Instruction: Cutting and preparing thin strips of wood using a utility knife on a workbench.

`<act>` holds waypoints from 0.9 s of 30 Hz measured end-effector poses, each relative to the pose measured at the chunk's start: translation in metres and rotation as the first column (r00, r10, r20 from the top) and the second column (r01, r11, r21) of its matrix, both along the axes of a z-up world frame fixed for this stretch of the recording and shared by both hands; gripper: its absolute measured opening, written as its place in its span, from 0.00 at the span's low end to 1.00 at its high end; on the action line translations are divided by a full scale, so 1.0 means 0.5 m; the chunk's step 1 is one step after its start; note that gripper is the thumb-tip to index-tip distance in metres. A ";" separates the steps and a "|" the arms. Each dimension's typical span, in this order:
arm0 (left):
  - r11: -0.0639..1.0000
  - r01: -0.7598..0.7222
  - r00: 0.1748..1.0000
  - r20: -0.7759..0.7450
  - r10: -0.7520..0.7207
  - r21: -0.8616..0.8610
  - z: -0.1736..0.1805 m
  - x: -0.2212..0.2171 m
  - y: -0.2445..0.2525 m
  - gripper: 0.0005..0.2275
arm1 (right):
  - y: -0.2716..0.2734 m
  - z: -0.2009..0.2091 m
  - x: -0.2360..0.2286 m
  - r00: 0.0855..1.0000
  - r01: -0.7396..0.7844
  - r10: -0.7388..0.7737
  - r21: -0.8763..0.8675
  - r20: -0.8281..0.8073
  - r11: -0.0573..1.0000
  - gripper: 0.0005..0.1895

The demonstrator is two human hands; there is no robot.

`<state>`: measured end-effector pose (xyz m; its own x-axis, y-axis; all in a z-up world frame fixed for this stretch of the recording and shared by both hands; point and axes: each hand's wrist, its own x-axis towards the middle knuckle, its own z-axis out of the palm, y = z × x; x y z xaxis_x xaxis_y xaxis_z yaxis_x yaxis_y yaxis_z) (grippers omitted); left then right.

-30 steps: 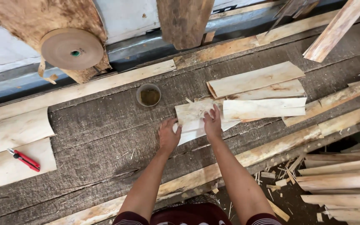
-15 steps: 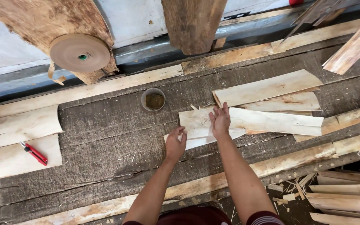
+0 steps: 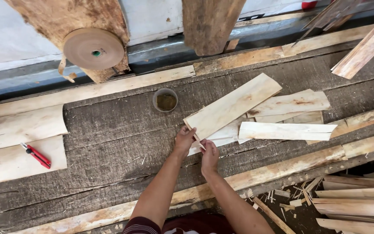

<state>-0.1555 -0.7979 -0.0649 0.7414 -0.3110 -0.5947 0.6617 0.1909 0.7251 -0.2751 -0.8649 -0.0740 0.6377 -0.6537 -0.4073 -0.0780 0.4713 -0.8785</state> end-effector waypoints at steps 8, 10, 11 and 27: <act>0.951 -0.302 0.934 0.181 0.309 -0.067 -0.096 -0.008 0.312 0.12 | 0.018 0.158 0.031 0.995 0.092 -0.080 0.211 -0.067 0.973 0.14; 0.922 -0.386 0.908 0.181 0.378 0.014 -0.144 -0.017 0.414 0.13 | 0.044 0.123 0.025 0.998 0.050 -0.043 0.239 -0.034 0.970 0.15; 0.916 -0.398 0.897 0.223 0.381 0.038 -0.178 -0.020 0.466 0.13 | 0.063 0.088 0.020 1.000 0.016 -0.013 0.271 -0.013 0.962 0.15; 0.611 -0.013 0.943 0.213 -0.257 0.791 -0.021 -0.058 0.881 0.18 | 0.412 0.019 0.036 0.924 -0.132 0.158 0.099 -0.348 0.986 0.12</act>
